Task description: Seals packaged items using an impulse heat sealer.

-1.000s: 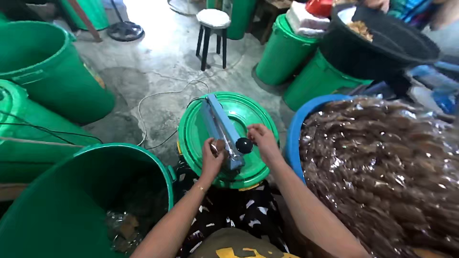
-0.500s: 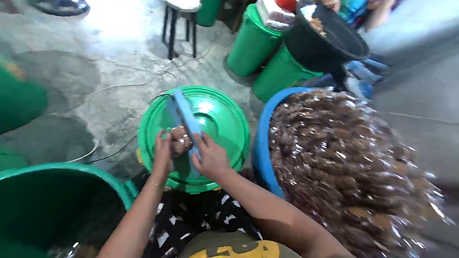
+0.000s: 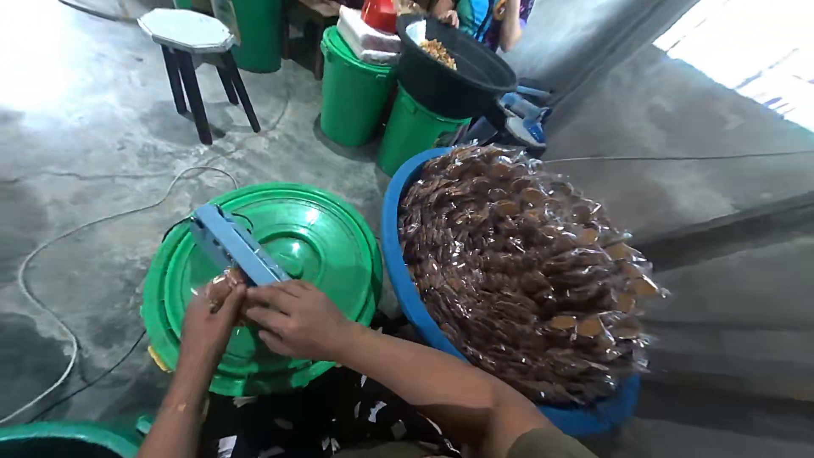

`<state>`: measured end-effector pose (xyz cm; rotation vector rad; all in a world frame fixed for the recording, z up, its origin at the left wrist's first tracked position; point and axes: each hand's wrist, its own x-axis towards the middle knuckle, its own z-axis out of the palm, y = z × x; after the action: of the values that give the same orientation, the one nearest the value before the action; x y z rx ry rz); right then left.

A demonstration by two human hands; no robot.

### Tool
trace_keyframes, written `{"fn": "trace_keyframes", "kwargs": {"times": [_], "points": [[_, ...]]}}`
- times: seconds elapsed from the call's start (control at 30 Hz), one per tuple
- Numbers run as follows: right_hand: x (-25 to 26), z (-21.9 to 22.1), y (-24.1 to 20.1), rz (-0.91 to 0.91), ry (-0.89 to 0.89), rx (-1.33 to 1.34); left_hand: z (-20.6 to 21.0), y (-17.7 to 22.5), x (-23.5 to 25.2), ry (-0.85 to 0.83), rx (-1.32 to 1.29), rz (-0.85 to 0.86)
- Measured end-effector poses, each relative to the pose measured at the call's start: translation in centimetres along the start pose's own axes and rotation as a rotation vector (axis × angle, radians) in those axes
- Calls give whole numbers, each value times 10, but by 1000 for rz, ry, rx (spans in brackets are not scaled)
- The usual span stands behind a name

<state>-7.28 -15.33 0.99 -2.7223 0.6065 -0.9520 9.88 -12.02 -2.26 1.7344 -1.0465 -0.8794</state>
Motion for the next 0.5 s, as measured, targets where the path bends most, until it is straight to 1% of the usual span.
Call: {"fn": "trace_keyframes", "kwargs": {"times": [0.03,0.07,0.1,0.13,0.17,0.2,0.23,0.27,0.3,0.33,0.37,0.4,0.43,0.5], "points": [[-4,-7,2,-86,62,39,-4,-7,-10,24,-26,43],[-8,-20,3,-115,87,94,-9,-14,-22,40,-95,54],[-14,-37,7,-84,101,132,-16,-21,-37,57,-178,27],[-22,-55,14,15,132,113,-26,-26,-55,77,-235,-18],[-32,-74,26,187,156,28,-40,-32,-75,97,-276,-57],[-43,-93,45,398,130,-70,-57,-42,-93,126,-302,-88],[-56,-110,69,587,55,-162,-75,-51,-111,168,-322,-115],[-71,-123,96,703,-31,-263,-94,-62,-128,203,-311,-153],[-87,-132,121,745,-110,-356,-112,-73,-146,230,-240,-194],[-102,-139,140,752,-192,-417,-131,-85,-165,220,-119,-233],[-117,-142,156,748,-291,-448,-147,-93,-181,175,-15,-270],[-129,-140,170,714,-373,-473,-154,-94,-192,164,51,-339],[-138,-136,182,681,-443,-482,-152,-91,-198,218,61,-410],[-144,-130,196,593,-508,-489,-140,-71,-198,331,-48,-512]]}}
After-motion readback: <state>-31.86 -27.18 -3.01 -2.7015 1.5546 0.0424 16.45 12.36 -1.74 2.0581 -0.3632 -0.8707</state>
